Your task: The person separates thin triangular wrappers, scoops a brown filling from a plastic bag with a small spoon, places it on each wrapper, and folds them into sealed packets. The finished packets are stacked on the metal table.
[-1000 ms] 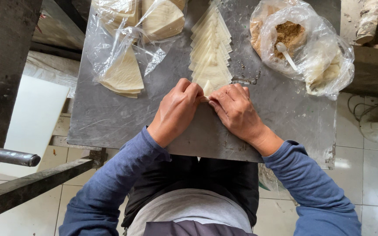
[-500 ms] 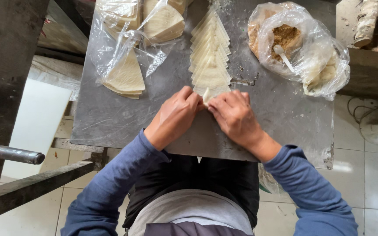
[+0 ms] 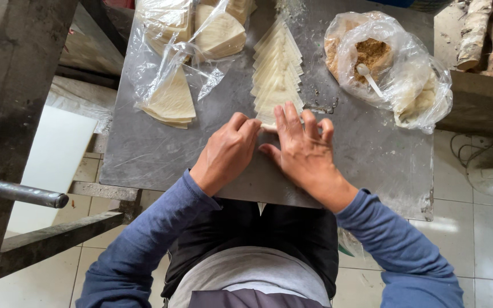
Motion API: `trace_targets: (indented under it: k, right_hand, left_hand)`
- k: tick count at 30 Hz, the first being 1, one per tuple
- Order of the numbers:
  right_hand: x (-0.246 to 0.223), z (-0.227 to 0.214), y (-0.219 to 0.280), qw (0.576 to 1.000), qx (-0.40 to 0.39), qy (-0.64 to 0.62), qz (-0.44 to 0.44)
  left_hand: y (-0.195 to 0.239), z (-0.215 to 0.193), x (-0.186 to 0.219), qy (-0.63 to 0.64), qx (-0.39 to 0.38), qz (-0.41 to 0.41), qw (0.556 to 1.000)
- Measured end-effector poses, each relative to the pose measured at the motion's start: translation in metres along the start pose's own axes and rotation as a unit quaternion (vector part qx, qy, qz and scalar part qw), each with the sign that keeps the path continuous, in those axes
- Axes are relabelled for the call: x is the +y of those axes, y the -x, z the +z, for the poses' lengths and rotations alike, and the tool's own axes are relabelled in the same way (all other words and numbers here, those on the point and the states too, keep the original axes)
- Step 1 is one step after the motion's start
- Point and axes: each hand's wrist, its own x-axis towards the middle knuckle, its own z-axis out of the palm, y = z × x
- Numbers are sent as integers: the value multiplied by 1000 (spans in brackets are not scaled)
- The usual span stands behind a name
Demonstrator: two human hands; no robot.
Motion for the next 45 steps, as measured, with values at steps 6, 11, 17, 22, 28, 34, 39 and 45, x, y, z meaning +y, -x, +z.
trace_targets:
  k: [6, 11, 17, 22, 28, 34, 39, 45]
  right_hand:
    - [19, 16, -32, 997, -44, -57, 10]
    - [33, 9, -22, 987, -33, -151, -32]
    - [38, 0, -2, 976, -1, -212, -60]
    - [26, 0, -9, 963, 26, -268, -13]
    - [28, -31, 7, 947, 117, -300, 17]
    - [71, -40, 146, 806, 378, -325, 318]
    - [124, 20, 310, 666, 348, -289, 593]
    - [106, 108, 408, 663, 95, -285, 685]
  left_hand:
    - [-12, -7, -10, 0, 28, -49, 998]
    - [-11, -4, -10, -3, 51, -46, 998]
    - [-7, 1, -11, -50, 32, -17, 998]
    - [-8, 8, -11, -61, 43, -26, 997]
    - [-9, 9, -13, -56, 46, -32, 997]
    - [-10, 6, -11, -38, 36, -61, 997]
    - [-16, 8, -6, -25, 16, -100, 995]
    - [-21, 12, -6, -34, -11, -146, 989]
